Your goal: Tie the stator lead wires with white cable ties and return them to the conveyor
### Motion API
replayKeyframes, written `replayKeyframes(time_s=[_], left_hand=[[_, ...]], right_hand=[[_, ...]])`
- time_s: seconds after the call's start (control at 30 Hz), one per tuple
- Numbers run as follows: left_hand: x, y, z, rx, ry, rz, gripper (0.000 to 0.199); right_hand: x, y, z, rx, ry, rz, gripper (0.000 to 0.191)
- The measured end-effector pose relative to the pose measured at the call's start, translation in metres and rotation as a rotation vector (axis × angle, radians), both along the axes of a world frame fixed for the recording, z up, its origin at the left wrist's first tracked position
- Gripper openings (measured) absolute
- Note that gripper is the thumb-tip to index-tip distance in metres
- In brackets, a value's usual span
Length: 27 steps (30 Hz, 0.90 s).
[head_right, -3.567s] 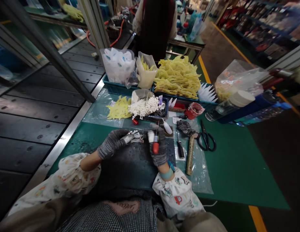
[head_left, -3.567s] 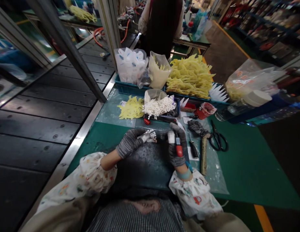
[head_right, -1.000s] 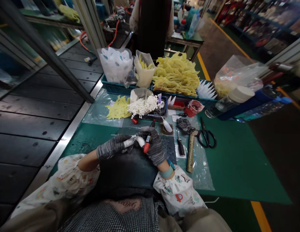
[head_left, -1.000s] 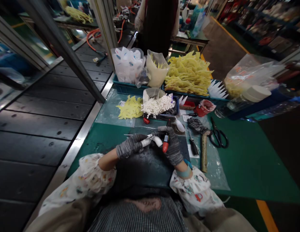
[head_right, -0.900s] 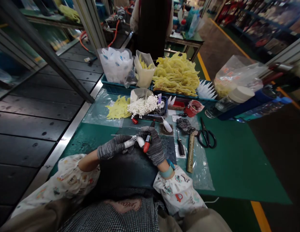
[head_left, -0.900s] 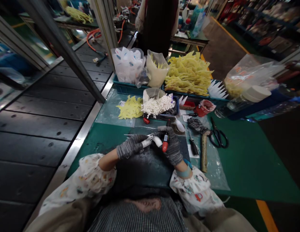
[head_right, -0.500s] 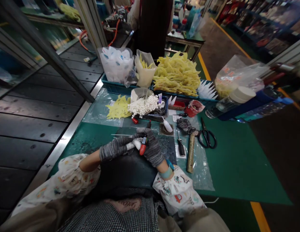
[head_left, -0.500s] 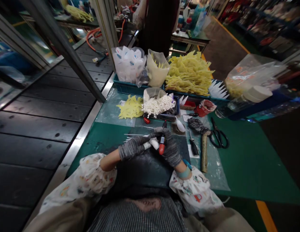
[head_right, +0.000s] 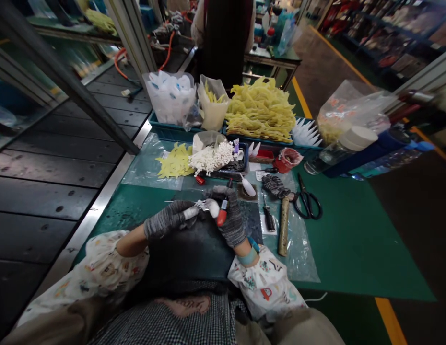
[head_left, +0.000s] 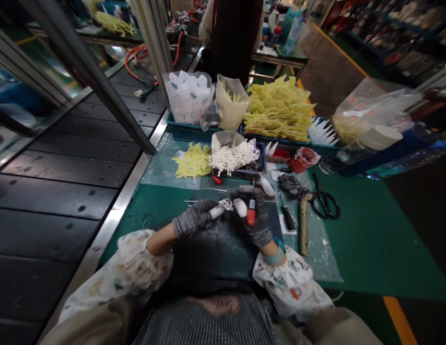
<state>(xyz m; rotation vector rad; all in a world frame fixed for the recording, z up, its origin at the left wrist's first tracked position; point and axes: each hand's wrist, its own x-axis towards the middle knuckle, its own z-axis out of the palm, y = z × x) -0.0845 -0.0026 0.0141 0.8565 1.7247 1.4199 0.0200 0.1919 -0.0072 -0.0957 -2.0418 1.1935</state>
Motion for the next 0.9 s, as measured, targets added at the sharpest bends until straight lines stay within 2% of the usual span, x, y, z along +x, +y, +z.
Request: replayKeyframes(time_s=[0.13, 0.33, 0.53, 0.73, 0.9], left_hand=[[-0.003, 0.000, 0.006, -0.006, -0.105, 0.045, 0.071], [-0.002, 0.000, 0.004, 0.018, -0.119, 0.110, 0.074], [-0.001, 0.001, 0.003, 0.030, -0.173, 0.118, 0.077], [-0.004, 0.000, 0.005, -0.009, -0.127, 0.092, 0.079], [-0.001, 0.002, 0.009, -0.043, -0.110, 0.074, 0.079]], right_hand=[[0.004, 0.001, -0.001, -0.014, 0.066, 0.034, 0.019], [0.004, -0.011, -0.013, 0.083, 0.106, 0.097, 0.031], [0.006, -0.010, -0.013, 0.110, 0.075, 0.156, 0.039], [0.019, 0.004, -0.005, 0.161, 0.159, 0.059, 0.036], [0.019, -0.003, -0.011, 0.137, 0.220, 0.042, 0.017]])
